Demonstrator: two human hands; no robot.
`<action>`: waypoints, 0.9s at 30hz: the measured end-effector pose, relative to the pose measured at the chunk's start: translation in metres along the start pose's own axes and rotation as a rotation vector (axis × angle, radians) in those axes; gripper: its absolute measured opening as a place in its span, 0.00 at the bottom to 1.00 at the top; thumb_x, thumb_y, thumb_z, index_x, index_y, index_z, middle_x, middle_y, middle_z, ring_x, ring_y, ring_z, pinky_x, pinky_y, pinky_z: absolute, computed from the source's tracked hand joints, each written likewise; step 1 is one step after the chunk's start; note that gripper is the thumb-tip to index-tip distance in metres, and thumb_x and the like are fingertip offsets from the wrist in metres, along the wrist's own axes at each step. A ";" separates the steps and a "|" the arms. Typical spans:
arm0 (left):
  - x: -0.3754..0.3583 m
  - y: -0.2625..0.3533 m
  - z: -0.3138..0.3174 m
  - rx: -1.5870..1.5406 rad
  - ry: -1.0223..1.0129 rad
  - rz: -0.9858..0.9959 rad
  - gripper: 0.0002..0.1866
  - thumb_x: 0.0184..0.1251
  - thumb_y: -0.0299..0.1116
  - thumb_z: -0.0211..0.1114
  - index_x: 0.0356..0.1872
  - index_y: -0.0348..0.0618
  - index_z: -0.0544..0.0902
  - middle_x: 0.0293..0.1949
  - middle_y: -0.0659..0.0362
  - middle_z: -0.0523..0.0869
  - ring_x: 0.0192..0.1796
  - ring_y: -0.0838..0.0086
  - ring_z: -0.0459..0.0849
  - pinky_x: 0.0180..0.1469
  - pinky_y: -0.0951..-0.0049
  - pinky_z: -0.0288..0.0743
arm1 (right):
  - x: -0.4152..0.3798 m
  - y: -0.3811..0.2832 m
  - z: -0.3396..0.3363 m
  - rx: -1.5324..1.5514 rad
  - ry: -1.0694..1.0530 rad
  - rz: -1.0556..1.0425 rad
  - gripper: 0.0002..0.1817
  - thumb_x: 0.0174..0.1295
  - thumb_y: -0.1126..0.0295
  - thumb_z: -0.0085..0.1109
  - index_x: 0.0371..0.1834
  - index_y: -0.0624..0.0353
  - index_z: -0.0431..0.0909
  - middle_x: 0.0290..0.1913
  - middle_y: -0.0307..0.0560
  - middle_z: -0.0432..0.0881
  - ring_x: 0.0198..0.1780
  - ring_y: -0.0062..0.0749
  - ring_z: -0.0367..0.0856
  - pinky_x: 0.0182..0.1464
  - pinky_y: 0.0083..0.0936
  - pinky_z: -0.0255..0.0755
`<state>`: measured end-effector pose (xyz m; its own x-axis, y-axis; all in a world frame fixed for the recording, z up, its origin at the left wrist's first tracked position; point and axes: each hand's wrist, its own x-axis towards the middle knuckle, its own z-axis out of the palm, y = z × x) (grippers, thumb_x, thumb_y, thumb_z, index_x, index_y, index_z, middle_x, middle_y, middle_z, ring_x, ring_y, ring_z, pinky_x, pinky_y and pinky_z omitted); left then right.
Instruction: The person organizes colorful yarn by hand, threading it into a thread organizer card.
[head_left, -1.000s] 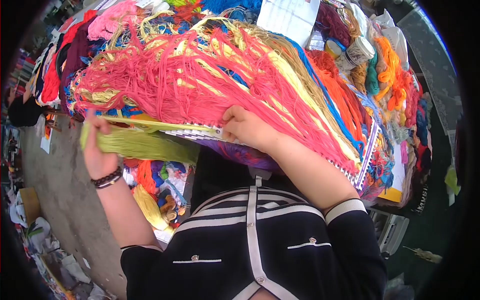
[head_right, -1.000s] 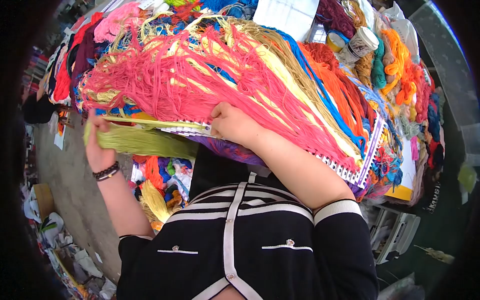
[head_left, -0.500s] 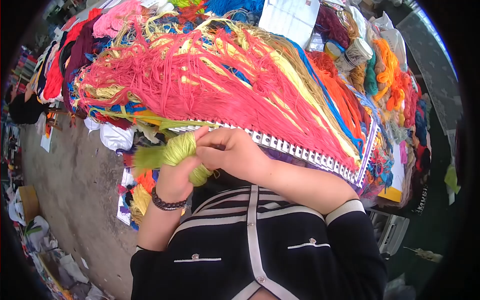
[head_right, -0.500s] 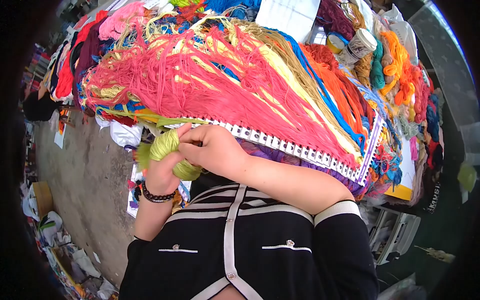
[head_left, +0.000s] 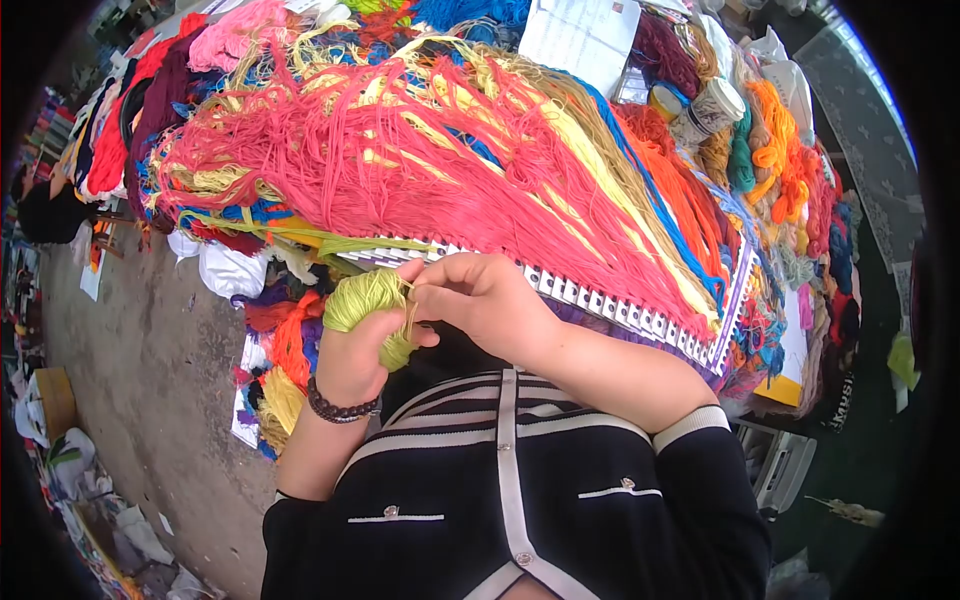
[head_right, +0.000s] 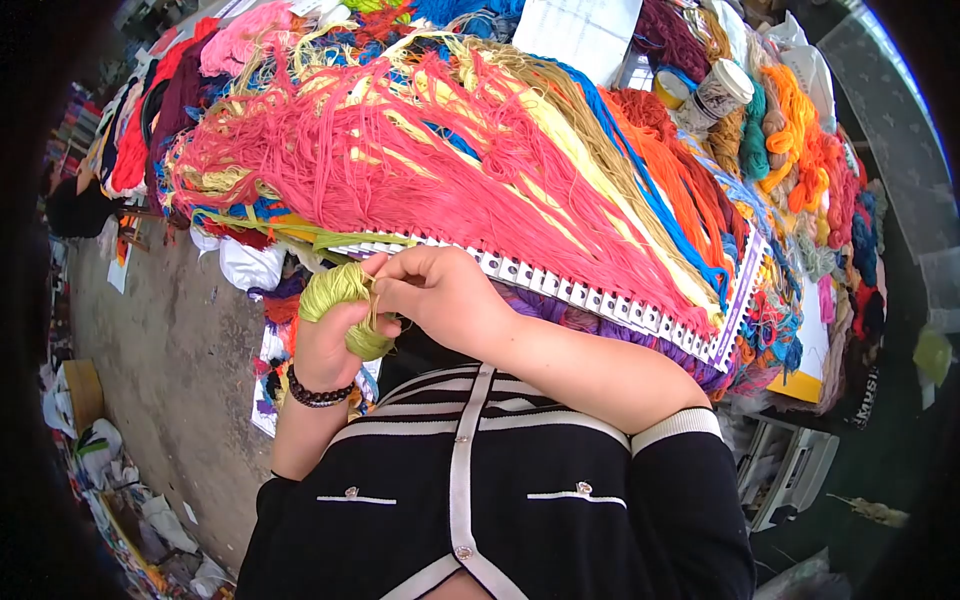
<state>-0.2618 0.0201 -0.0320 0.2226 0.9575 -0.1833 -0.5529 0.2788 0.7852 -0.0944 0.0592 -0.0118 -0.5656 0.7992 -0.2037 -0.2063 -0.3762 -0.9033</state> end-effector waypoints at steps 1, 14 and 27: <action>0.000 -0.001 0.000 -0.001 0.000 0.000 0.23 0.62 0.21 0.50 0.61 0.30 0.69 0.48 0.51 0.80 0.42 0.71 0.83 0.38 0.72 0.82 | 0.000 0.000 -0.001 0.000 0.000 0.001 0.06 0.64 0.78 0.52 0.35 0.71 0.77 0.37 0.46 0.78 0.30 0.21 0.76 0.37 0.19 0.72; 0.000 -0.004 0.005 -0.022 0.066 -0.014 0.23 0.62 0.19 0.49 0.60 0.30 0.70 0.50 0.52 0.80 0.44 0.71 0.82 0.40 0.71 0.83 | 0.001 0.003 -0.002 -0.057 0.025 0.057 0.05 0.63 0.78 0.55 0.35 0.71 0.77 0.35 0.45 0.79 0.30 0.22 0.77 0.36 0.17 0.71; -0.009 -0.007 -0.054 -0.486 0.062 0.064 0.14 0.61 0.25 0.55 0.47 0.41 0.79 0.36 0.61 0.85 0.37 0.74 0.83 0.50 0.64 0.76 | -0.036 -0.086 -0.059 0.458 -0.097 -0.143 0.07 0.56 0.73 0.49 0.32 0.64 0.74 0.36 0.53 0.82 0.46 0.42 0.81 0.54 0.33 0.71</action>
<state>-0.3032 0.0132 -0.0678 0.1356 0.9723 -0.1903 -0.8777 0.2070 0.4322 -0.0092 0.0900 0.0516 -0.5735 0.8185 -0.0336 -0.6048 -0.4508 -0.6565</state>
